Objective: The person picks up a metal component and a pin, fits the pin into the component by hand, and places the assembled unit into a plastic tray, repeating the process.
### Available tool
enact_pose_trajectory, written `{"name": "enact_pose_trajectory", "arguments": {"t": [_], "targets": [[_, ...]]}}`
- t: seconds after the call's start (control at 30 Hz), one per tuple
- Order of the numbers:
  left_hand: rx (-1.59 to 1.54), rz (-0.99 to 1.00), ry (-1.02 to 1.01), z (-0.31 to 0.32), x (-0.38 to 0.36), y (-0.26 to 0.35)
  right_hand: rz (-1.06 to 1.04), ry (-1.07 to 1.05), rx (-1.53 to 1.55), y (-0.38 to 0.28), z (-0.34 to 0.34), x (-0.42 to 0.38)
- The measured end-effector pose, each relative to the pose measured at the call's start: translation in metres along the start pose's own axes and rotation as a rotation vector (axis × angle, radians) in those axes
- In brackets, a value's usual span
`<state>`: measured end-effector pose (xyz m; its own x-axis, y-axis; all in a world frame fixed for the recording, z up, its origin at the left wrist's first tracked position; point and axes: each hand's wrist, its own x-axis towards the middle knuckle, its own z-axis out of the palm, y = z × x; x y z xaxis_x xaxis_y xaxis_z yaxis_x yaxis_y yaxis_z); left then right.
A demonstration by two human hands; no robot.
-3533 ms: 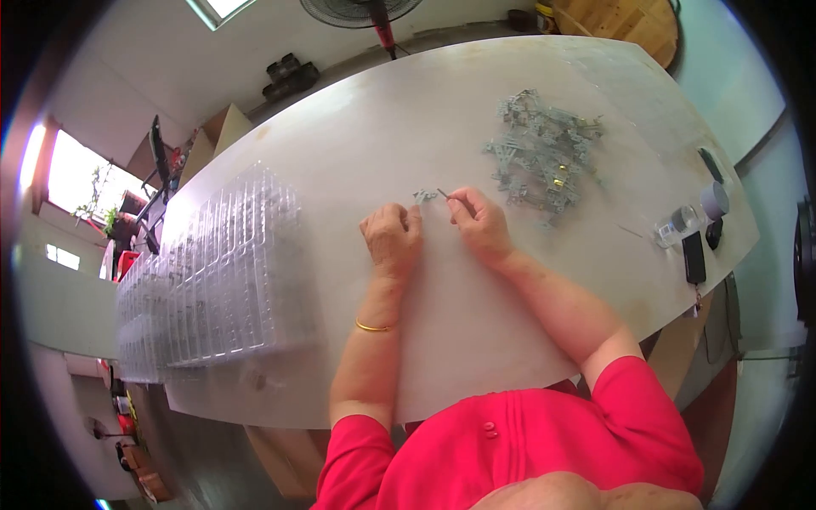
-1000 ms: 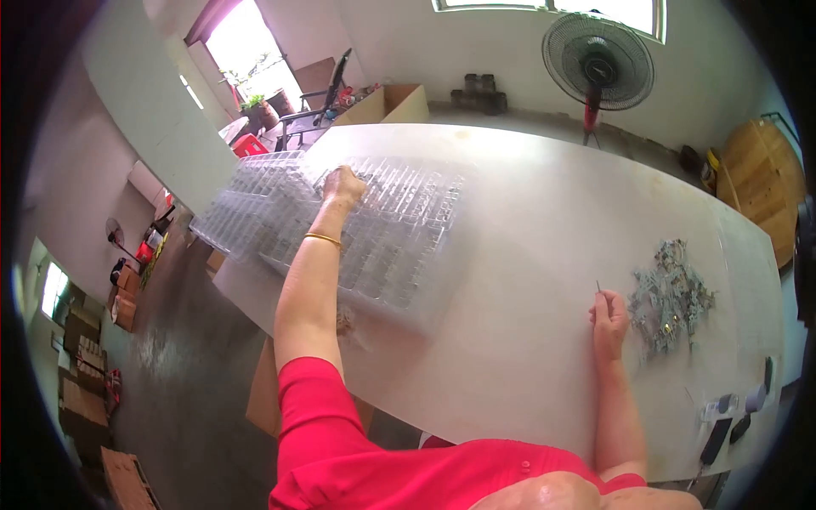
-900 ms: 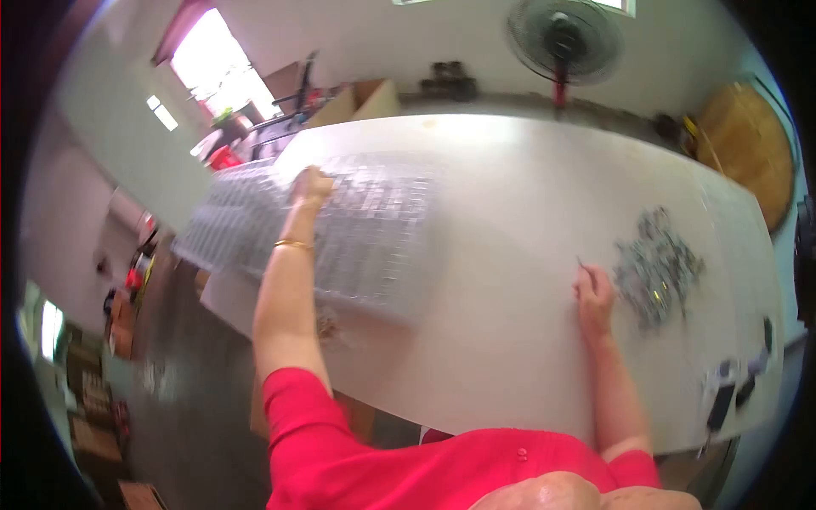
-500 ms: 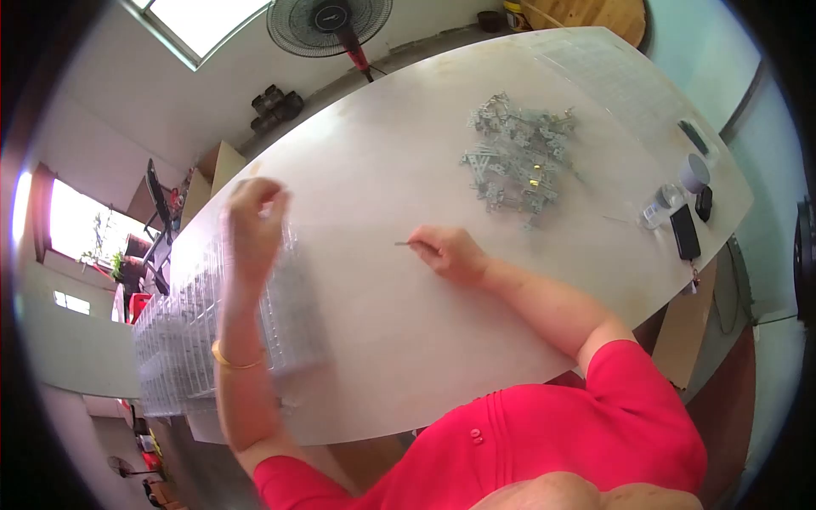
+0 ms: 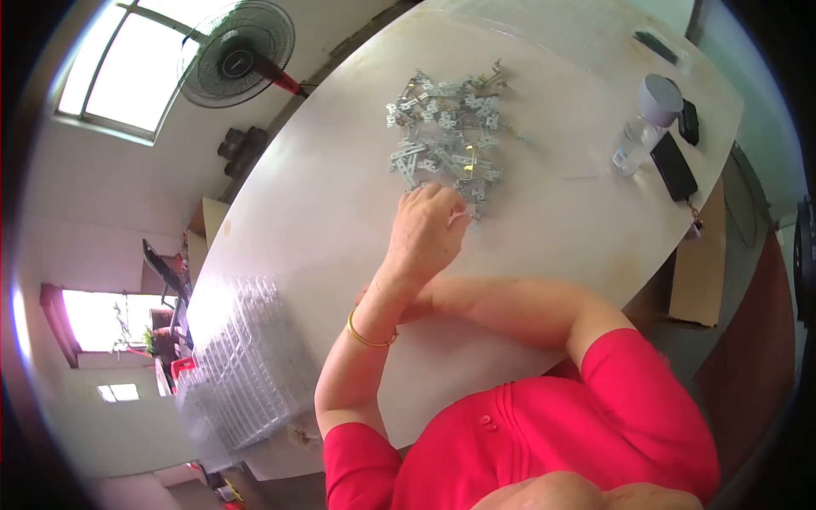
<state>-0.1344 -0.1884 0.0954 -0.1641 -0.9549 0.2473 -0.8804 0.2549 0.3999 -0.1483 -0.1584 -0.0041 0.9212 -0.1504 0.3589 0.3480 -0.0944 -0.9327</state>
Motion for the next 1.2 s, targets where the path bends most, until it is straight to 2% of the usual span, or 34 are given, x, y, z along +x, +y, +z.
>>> {"name": "enact_pose_trajectory", "arguments": {"t": [0.13, 0.23, 0.43, 0.63, 0.87, 0.93, 1.03, 1.13, 1.17, 1.2], "targets": [[0.021, -0.044, -0.020, 0.017, 0.006, -0.005, 0.079, -0.081, 0.052, -0.015, -0.010, -0.006], [-0.012, -0.110, 0.045, 0.017, 0.020, -0.019, 0.080, -0.132, 0.068, -0.012, -0.014, -0.002], [0.045, -0.025, 0.131, 0.035, 0.052, -0.017, 0.028, -0.093, 0.147, 0.012, -0.006, -0.002], [0.229, -0.130, 0.088, 0.050, 0.068, -0.021, -0.018, -0.058, 0.206, 0.028, 0.002, 0.000], [0.067, -0.249, 0.005, 0.055, 0.071, -0.023, -0.030, -0.052, 0.261, 0.053, 0.009, 0.002], [0.076, -0.231, 0.033, 0.057, 0.071, -0.026, 0.027, -0.063, 0.174, 0.030, -0.001, 0.000], [0.080, -0.130, 0.152, 0.056, 0.067, -0.022, 0.000, -0.013, 0.091, 0.007, -0.007, -0.004], [0.025, -0.147, 0.208, 0.027, 0.059, -0.009, -0.079, 0.055, 0.030, -0.005, -0.007, -0.006], [-0.065, -0.214, 0.218, 0.016, 0.053, -0.011, -0.108, 0.072, 0.011, -0.007, -0.008, -0.006], [-0.153, -0.282, 0.229, 0.002, 0.043, -0.015, -0.078, 0.015, -0.237, -0.006, -0.009, -0.004]]}}
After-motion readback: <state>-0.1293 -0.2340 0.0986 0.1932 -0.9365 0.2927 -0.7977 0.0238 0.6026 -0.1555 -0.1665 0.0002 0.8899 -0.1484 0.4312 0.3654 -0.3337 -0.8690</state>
